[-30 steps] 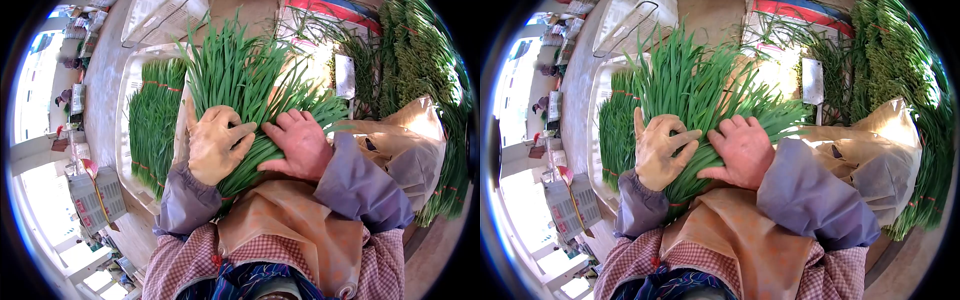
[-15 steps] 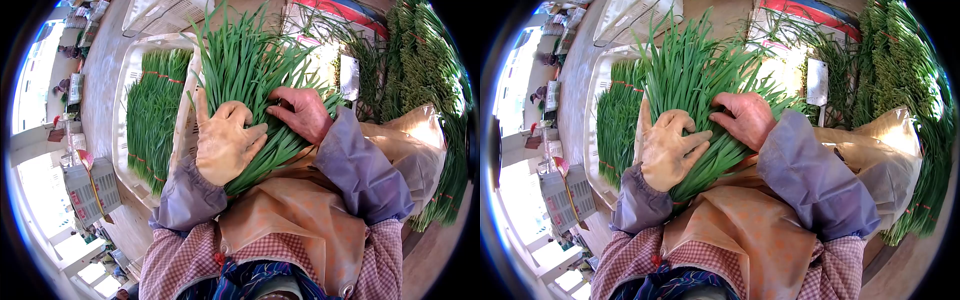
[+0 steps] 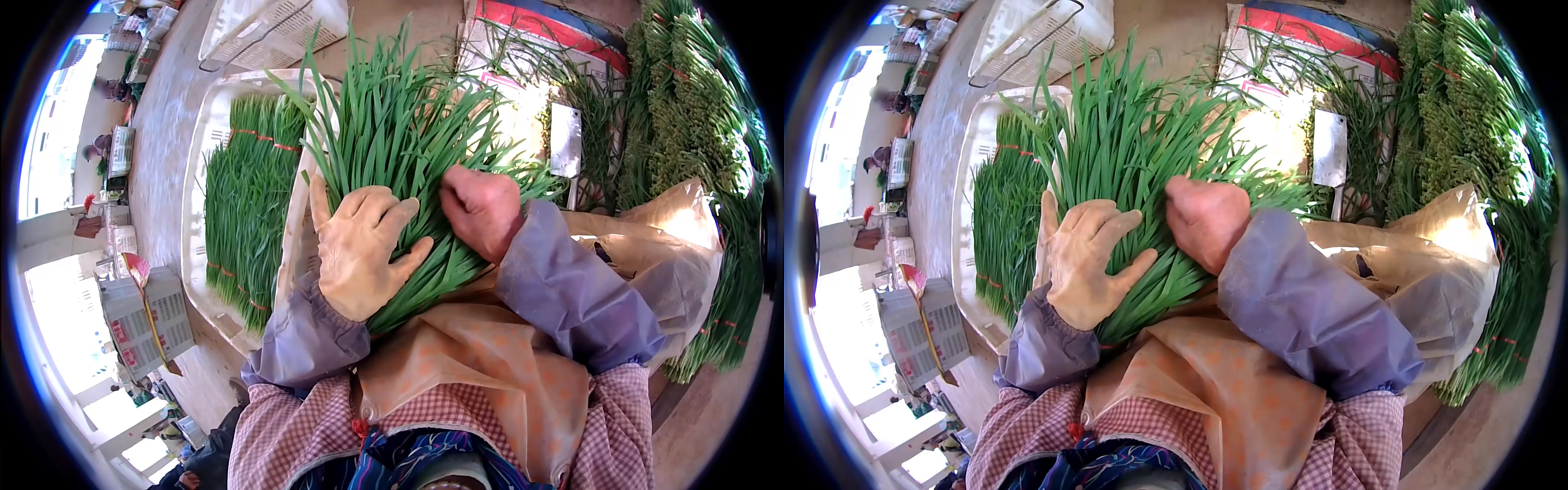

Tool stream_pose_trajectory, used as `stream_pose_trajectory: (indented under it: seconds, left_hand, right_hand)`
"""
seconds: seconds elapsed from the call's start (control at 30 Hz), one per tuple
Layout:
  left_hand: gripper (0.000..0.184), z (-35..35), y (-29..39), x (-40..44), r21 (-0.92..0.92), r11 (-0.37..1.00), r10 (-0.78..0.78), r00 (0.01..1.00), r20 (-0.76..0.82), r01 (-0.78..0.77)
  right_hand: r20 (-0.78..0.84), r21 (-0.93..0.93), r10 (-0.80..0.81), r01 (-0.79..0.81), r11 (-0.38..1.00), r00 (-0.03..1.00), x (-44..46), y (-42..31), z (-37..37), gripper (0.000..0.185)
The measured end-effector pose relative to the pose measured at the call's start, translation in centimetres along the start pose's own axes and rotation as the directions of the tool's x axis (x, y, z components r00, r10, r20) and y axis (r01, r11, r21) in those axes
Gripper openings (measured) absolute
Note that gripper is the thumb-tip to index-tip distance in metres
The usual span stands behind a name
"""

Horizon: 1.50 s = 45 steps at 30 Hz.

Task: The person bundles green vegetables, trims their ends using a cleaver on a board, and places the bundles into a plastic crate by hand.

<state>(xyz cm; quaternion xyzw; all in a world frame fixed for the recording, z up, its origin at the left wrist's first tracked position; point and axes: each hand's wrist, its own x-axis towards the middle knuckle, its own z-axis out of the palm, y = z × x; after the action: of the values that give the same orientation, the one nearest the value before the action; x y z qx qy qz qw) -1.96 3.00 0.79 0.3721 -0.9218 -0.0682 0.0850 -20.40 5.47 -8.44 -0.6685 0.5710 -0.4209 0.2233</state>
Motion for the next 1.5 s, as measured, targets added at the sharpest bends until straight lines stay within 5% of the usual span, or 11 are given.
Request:
stream_pose_trajectory:
  seconds: [0.13,0.23,0.33,0.47,0.77,0.87,0.9,1.0,1.1,1.23,1.5]
  left_hand:
    - [0.038,-0.1,0.0,0.2,0.018,0.999,0.029,0.998,0.051,-0.030]
    - [0.035,0.1,-0.1,0.2,0.010,0.999,0.041,0.997,0.069,-0.042]
    - [0.034,0.3,-0.2,0.3,-0.007,0.998,0.065,0.996,0.058,-0.064]
    - [0.034,0.1,0.1,0.5,-0.010,0.997,0.073,0.995,0.072,-0.073]
    - [0.033,0.3,-0.2,0.2,-0.013,0.991,0.137,0.979,0.149,-0.136]
    - [0.033,0.4,-0.3,0.3,-0.017,0.990,0.142,0.976,0.167,-0.141]
    - [0.033,0.4,-0.3,0.4,-0.026,0.989,0.149,0.975,0.166,-0.147]
    - [0.033,0.4,-0.4,0.4,-0.031,0.989,0.148,0.978,0.148,-0.145]
    - [0.035,0.7,-0.3,0.4,-0.038,0.993,0.112,0.993,0.048,-0.110]
    - [0.038,0.6,-0.2,0.1,-0.054,0.998,0.040,0.999,-0.034,-0.042]
    - [0.035,0.2,0.4,0.3,0.039,0.999,0.027,0.998,0.049,-0.028]
  right_hand:
    - [-0.122,0.182,0.272,-0.248,0.952,0.955,-0.6,1.8,-1.4,0.008]
    - [-0.199,0.051,0.339,-0.336,0.941,0.919,-0.2,4.1,-4.1,0.017]
    - [-0.391,-0.177,-0.080,0.010,0.984,0.917,1.2,2.3,-7.0,0.021]
    - [-0.247,0.115,-0.219,0.253,0.961,0.944,2.8,-0.2,-6.6,0.013]
    - [-0.105,0.587,0.372,-0.244,0.772,0.922,0.9,2.6,-3.9,0.006]
    - [0.033,0.532,0.338,-0.303,0.791,0.941,0.1,1.9,-4.2,0.010]
    - [-0.096,0.302,0.094,-0.061,0.951,0.991,0.1,1.8,-4.0,0.015]
    - [0.052,-0.045,-0.428,0.430,0.902,0.902,0.2,1.1,-3.8,0.043]
    - [0.238,-0.263,-0.260,0.320,0.910,0.936,-0.3,0.3,-2.9,0.045]
    - [0.219,-0.400,-0.251,0.321,0.858,0.943,-0.7,0.0,-2.1,0.037]
    - [0.125,-0.480,0.087,-0.016,0.877,0.988,-2.3,0.4,-3.2,0.022]
